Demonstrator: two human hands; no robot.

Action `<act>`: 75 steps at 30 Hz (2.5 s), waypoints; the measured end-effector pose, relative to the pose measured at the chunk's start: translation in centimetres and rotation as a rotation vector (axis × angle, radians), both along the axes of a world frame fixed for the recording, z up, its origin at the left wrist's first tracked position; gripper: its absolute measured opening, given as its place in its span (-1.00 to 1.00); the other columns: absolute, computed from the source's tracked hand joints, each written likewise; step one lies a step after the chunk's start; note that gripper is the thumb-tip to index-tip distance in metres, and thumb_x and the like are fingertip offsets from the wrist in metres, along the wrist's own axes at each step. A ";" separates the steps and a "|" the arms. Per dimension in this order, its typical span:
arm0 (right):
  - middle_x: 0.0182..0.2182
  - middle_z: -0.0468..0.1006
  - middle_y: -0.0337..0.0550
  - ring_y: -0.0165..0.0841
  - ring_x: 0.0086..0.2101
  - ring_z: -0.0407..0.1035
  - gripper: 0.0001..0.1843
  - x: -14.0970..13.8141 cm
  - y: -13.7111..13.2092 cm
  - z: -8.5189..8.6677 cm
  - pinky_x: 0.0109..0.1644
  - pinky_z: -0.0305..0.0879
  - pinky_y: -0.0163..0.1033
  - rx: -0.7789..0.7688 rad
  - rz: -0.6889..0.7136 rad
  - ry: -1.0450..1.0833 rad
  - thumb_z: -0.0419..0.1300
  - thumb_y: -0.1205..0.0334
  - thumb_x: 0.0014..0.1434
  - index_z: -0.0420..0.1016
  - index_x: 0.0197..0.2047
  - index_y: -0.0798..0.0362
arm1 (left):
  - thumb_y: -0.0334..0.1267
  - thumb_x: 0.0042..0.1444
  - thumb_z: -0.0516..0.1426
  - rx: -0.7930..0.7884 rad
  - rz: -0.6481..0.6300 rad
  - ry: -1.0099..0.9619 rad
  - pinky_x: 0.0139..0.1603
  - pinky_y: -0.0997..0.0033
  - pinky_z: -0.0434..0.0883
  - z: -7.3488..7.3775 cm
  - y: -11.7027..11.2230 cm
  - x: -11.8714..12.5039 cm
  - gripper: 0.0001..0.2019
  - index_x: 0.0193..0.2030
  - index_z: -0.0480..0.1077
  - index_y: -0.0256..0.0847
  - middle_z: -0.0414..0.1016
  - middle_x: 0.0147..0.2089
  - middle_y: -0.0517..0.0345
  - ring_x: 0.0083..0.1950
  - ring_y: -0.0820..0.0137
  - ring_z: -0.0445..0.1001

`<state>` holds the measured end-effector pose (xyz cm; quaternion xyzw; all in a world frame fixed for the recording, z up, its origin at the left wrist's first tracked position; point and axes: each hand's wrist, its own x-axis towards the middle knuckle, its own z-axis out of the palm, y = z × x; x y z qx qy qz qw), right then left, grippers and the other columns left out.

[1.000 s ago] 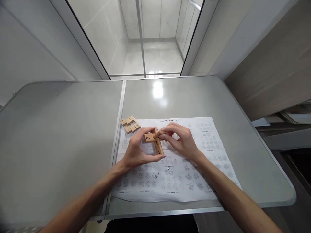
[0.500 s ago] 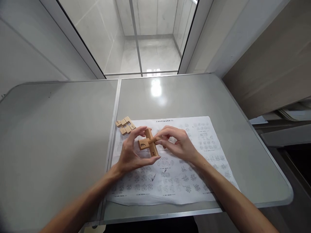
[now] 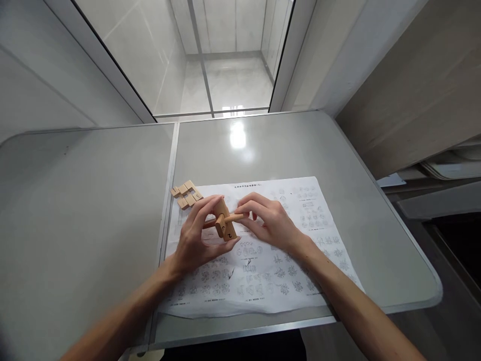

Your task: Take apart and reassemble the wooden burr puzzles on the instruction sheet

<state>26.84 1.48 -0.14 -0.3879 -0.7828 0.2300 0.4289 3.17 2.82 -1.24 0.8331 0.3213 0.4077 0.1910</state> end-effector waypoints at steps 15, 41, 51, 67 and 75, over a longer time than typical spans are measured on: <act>-0.07 0.63 -0.10 -0.38 -0.41 0.42 -0.69 0.0 0.2 -0.7 -0.38 0.38 -0.21 -0.097 -0.002 -0.104 0.15 0.44 0.39 0.50 0.10 -0.06 | -0.30 0.35 0.31 0.314 -0.032 0.200 0.06 0.17 0.57 0.3 0.5 -0.2 -0.14 0.65 -0.04 -0.12 0.58 0.30 -0.17 0.17 0.13 0.66; -0.64 0.24 -0.39 -0.46 -0.63 0.06 -0.58 -2.2 -1.0 -0.8 -0.57 0.02 -0.22 0.072 -0.074 -0.124 0.17 0.32 0.39 0.08 -0.46 -0.07 | -0.28 0.39 0.26 0.320 0.090 0.252 0.06 0.15 0.54 0.4 0.6 0.3 -0.25 0.61 0.03 -0.06 0.58 0.33 -0.14 0.16 0.10 0.68; -0.61 0.22 -0.41 -0.48 -0.62 0.04 -0.60 -2.4 -1.0 -0.8 -0.54 -0.03 -0.25 0.033 -0.053 -0.095 0.14 0.32 0.43 0.07 -0.42 -0.06 | -0.35 0.37 0.24 0.295 0.056 0.251 0.12 0.13 0.59 0.2 0.6 0.3 -0.24 0.61 0.01 -0.12 0.53 0.35 -0.23 0.23 0.08 0.65; -0.26 0.69 -0.16 -0.38 -0.40 0.43 -0.78 0.6 0.0 -0.6 -0.31 0.31 -0.25 -0.261 0.080 -0.048 0.14 0.17 0.56 0.61 0.03 0.03 | 0.13 0.06 0.49 -0.095 -0.020 0.001 0.23 -0.13 0.57 1.0 1.2 -0.9 0.04 0.55 0.09 -0.06 0.36 0.38 -0.23 0.26 0.00 0.50; -0.31 0.70 -0.20 -0.42 -0.46 0.39 -0.78 0.7 0.2 -1.0 -0.35 0.32 -0.28 -0.258 0.067 -0.028 0.18 0.16 0.53 0.64 0.04 0.02 | 0.05 0.08 0.50 -0.268 -0.118 0.051 0.30 -0.13 0.53 0.2 1.2 -1.1 0.03 0.57 0.08 0.00 0.51 0.36 -0.15 0.29 0.00 0.55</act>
